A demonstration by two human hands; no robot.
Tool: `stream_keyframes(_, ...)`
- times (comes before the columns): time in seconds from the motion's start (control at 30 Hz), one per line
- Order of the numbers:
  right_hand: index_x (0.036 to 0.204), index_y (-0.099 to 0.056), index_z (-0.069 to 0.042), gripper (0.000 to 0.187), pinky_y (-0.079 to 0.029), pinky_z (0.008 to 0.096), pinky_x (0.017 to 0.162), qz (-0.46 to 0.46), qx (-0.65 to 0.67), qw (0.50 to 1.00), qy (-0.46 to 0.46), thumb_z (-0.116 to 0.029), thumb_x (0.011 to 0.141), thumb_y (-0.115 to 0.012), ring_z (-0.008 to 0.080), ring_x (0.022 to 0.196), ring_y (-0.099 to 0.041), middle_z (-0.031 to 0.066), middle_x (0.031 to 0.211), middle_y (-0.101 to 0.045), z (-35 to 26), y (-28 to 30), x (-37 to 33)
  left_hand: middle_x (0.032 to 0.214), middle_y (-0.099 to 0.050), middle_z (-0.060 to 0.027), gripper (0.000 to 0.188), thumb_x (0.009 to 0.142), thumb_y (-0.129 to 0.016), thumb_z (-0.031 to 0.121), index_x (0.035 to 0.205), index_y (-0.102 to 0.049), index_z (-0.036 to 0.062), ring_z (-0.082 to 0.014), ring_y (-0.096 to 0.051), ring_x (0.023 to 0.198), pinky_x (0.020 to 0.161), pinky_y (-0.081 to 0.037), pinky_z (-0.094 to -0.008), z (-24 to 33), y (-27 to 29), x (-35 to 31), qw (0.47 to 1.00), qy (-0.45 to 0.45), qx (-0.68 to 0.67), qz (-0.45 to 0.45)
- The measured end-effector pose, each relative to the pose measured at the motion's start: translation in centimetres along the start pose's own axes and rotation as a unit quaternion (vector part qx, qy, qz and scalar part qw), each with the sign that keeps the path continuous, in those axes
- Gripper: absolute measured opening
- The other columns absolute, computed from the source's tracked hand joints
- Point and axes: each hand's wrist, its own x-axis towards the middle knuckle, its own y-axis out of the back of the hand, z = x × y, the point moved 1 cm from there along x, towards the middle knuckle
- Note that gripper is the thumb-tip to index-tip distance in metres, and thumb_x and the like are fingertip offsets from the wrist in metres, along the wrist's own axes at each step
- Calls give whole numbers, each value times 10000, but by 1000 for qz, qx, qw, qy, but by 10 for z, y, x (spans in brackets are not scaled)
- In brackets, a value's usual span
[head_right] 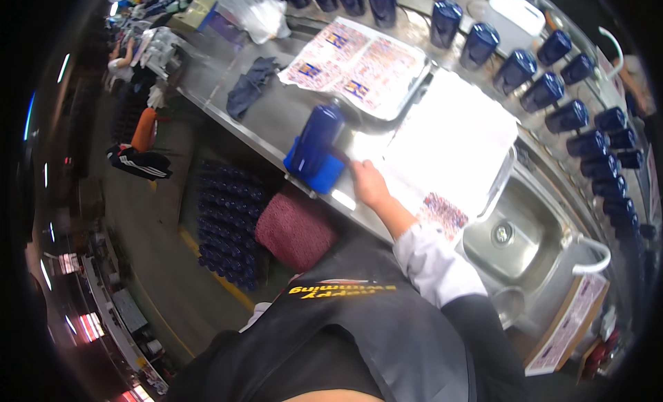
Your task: The person applies a decorative label to a blue bottle, smoothing it with a green tool and wiping the surface. They handle multiple labels and bottles on a stainless steel workbench, rotating the bottle to align and adhere the label.
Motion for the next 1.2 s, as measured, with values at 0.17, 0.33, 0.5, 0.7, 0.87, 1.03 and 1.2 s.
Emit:
stream_keyframes(0.17, 1305, -632, -97, 491, -534, 355, 835, 48, 410, 909, -62, -65, 815, -647, 242, 940, -654, 124, 1059, -669, 2, 14, -24, 1031, -719, -187, 209, 947, -627, 199, 1101, -688, 74, -401, -664, 1015, 928, -510, -451, 180, 116, 20, 947, -165, 131, 244)
stream_keyframes(0.33, 1307, -602, -47, 458, -534, 299, 783, 128, 656, 736, -106, -42, 852, -645, 155, 874, -618, 53, 1015, -637, 24, 82, -48, 1279, -609, -208, 376, 953, -613, 210, 1301, -588, 68, -417, -541, 1181, 1029, -435, -478, 331, 208, 116, 857, -301, 257, 332)
stream_keyframes(0.5, 1327, -564, 1, 499, -541, 279, 739, 303, 682, 660, -88, -47, 838, -651, 172, 877, -628, 78, 1005, -630, 49, 106, -77, 1423, -493, -262, 579, 916, -671, 264, 1430, -485, 72, -475, -423, 1314, 1119, -350, -525, 400, 222, 231, 819, -379, 366, 229)
stream_keyframes(0.7, 1332, -514, 111, 509, -624, 510, 885, 405, 661, 630, -46, 25, 837, -590, 321, 1151, -622, 290, 1387, -539, 9, 76, -63, 1491, -398, -247, 694, 877, -703, 352, 1470, -455, 90, -477, -336, 1351, 1136, -267, -576, 387, 233, 265, 784, -434, 416, 153)
stream_keyframes(0.87, 1279, -630, 33, 395, -540, 414, 959, 254, 574, 777, 48, 123, 918, -497, 309, 1319, -543, 238, 1489, -480, -5, 44, -27, 1466, -415, -279, 667, 907, -646, 405, 1469, -458, 98, -481, -370, 1326, 1109, -284, -589, 372, 248, 269, 777, -464, 396, 155)
stream_keyframes(1.03, 1325, -611, -4, 415, -414, 376, 1105, 183, 415, 889, 60, 66, 920, -554, 295, 1338, -530, 176, 1484, -517, -8, 62, -29, 1452, -437, -275, 637, 937, -583, 448, 1452, -478, 89, -484, -402, 1302, 1099, -299, -584, 375, 239, 274, 779, -481, 371, 153)
stream_keyframes(1.2, 1342, -600, -39, 446, -395, 403, 1099, 163, 274, 944, 82, 23, 900, -588, 335, 1320, -518, 165, 1463, -532, -47, 75, -13, 1416, -483, -278, 603, 952, -564, 440, 1430, -506, 78, -481, -407, 1300, 1103, -298, -578, 386, 249, 262, 786, -488, 353, 139)
